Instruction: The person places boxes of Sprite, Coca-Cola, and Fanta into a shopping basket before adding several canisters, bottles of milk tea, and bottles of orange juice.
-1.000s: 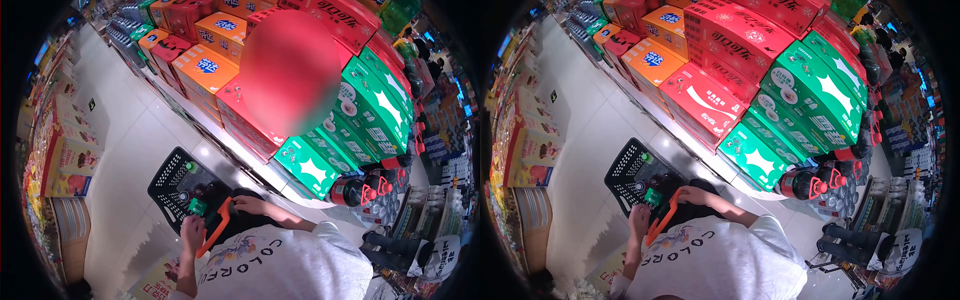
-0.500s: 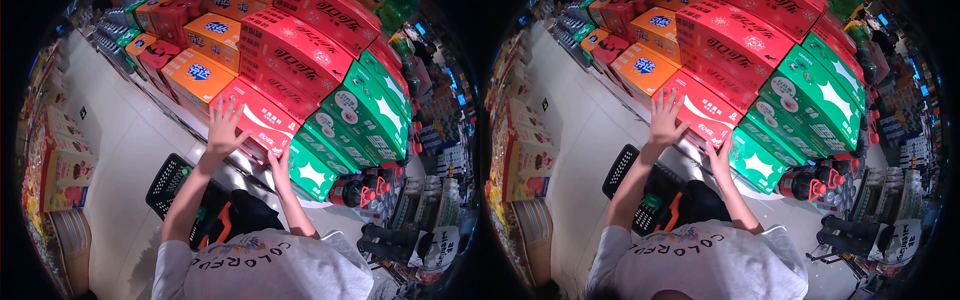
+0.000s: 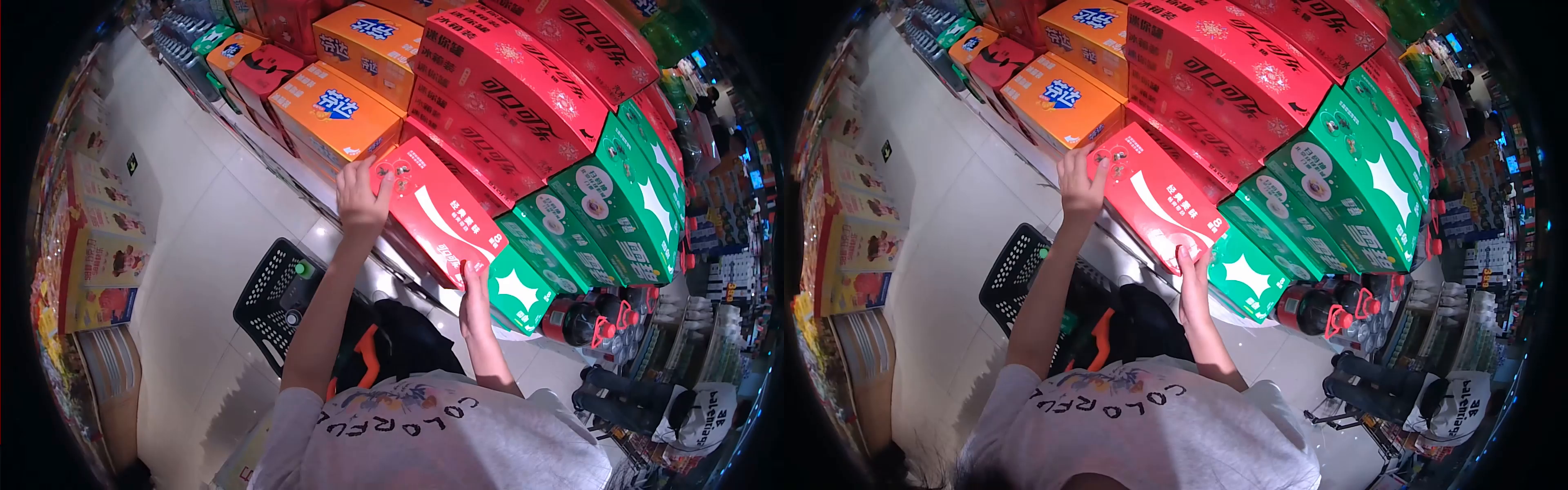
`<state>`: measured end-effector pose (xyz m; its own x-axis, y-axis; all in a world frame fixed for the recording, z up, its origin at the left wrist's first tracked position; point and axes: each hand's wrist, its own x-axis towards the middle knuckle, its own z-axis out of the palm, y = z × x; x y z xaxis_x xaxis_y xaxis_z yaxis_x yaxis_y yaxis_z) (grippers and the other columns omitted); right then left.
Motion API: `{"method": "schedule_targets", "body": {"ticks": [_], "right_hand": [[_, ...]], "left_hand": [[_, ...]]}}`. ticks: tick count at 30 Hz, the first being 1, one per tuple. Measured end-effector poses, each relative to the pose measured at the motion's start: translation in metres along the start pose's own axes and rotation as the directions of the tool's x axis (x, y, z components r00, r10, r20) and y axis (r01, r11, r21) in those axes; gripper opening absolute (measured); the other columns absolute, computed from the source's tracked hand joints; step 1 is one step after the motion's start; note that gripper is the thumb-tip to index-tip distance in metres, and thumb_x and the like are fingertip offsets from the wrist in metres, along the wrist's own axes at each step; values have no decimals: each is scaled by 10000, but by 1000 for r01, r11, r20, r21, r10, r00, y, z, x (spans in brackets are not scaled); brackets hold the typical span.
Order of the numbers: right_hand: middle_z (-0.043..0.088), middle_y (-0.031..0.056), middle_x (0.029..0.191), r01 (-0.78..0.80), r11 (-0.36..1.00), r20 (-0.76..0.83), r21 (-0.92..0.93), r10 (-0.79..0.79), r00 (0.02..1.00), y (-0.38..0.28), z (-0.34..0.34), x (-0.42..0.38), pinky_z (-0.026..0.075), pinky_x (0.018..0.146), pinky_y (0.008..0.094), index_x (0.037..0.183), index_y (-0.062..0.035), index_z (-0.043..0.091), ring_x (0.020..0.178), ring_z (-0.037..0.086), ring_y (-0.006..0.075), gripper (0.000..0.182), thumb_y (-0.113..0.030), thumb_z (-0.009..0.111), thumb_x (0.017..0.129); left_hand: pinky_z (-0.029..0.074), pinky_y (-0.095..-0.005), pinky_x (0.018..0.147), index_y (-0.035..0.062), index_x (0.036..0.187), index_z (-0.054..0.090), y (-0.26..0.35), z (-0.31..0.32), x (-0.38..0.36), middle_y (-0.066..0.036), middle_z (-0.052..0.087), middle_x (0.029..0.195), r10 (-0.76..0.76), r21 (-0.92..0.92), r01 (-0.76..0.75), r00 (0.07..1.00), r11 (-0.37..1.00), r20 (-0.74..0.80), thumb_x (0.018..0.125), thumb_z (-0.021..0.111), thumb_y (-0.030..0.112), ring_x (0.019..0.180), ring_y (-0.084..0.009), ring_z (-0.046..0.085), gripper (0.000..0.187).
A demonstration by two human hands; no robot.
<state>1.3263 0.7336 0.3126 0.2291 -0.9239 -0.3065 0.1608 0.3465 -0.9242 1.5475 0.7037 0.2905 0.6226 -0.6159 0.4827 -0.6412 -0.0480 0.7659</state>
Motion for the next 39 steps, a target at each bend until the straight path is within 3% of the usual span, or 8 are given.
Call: {"method": "schedule_targets", "body": {"ticks": [5, 15, 19, 20, 24, 33, 37, 39], "right_hand": [[337, 92, 1343, -20, 999, -17, 47, 21, 1000, 1, 2, 1, 191, 1060, 339, 1365, -53, 195, 1256, 300, 196, 663, -299, 557, 867], [467, 67, 1260, 9, 957, -87, 291, 17, 996, -4, -27, -2, 356, 963, 417, 1263, -86, 398, 1147, 468, 198, 441, -375, 389, 930], [442, 81, 1279, 51, 963, -63, 266, -35, 997, -2, -36, -5, 357, 958, 416, 1309, -95, 333, 1133, 477, 201, 452, -289, 446, 917], [433, 83, 1286, 87, 968, -51, 237, -77, 996, -3, -34, -5, 347, 966, 420, 1320, -98, 316, 1145, 465, 205, 470, -274, 462, 910], [398, 82, 1315, 31, 996, -40, 83, -28, 999, -8, -33, -4, 269, 1000, 459, 1346, -121, 281, 1220, 372, 223, 598, -310, 540, 841], [542, 90, 1185, -151, 948, -85, 281, 182, 980, -20, -39, 12, 416, 911, 381, 1220, -65, 414, 1049, 548, 195, 480, -382, 513, 873], [523, 98, 1192, -181, 948, -98, 263, 213, 972, -21, -41, 10, 408, 933, 392, 1230, -61, 402, 1059, 537, 219, 540, -382, 579, 834], [511, 99, 1202, -186, 970, -84, 155, 201, 976, -29, -35, 1, 404, 940, 400, 1240, -59, 391, 1059, 535, 231, 571, -388, 595, 820]], "left_hand": [[399, -392, 831, -12, 1009, 516, 15, -2, -14, -147, 511, 948, -288, -312, 283, 957, 907, 32, 778, 633, 222, 939, -309, 492, 349], [408, -306, 802, -2, 970, 517, 41, -43, -65, -109, 462, 978, -165, -396, 116, 982, 911, -92, 697, 676, 23, 895, -224, 490, 317], [420, -306, 827, 1, 1018, 568, 47, -41, -55, -92, 496, 965, -324, -732, 243, 945, 636, 32, 690, 675, 19, 907, -223, 515, 345], [415, -282, 855, 0, 1132, 543, 51, -43, -50, -98, 531, 998, -67, -411, 31, 995, 911, -74, 724, 666, 22, 957, -196, 525, 427], [422, -271, 850, -11, 1194, 507, 22, -24, -61, -124, 555, 1070, -354, -650, 393, 914, 650, 198, 751, 663, 53, 983, -149, 533, 473], [388, -276, 903, 8, 1252, 457, -15, -2, -79, -117, 558, 1075, -327, -636, 306, 941, 709, 88, 781, 648, 123, 1004, -149, 520, 521], [368, -277, 927, -4, 1270, 429, -5, -26, -68, -82, 555, 1101, -471, -691, 680, 707, 245, 528, 781, 628, 122, 1027, -139, 508, 542], [363, -284, 937, -18, 1268, 423, -2, -35, -84, -77, 549, 1122, -402, -815, 542, 805, 202, 436, 768, 607, 146, 1060, -139, 497, 557]]}}
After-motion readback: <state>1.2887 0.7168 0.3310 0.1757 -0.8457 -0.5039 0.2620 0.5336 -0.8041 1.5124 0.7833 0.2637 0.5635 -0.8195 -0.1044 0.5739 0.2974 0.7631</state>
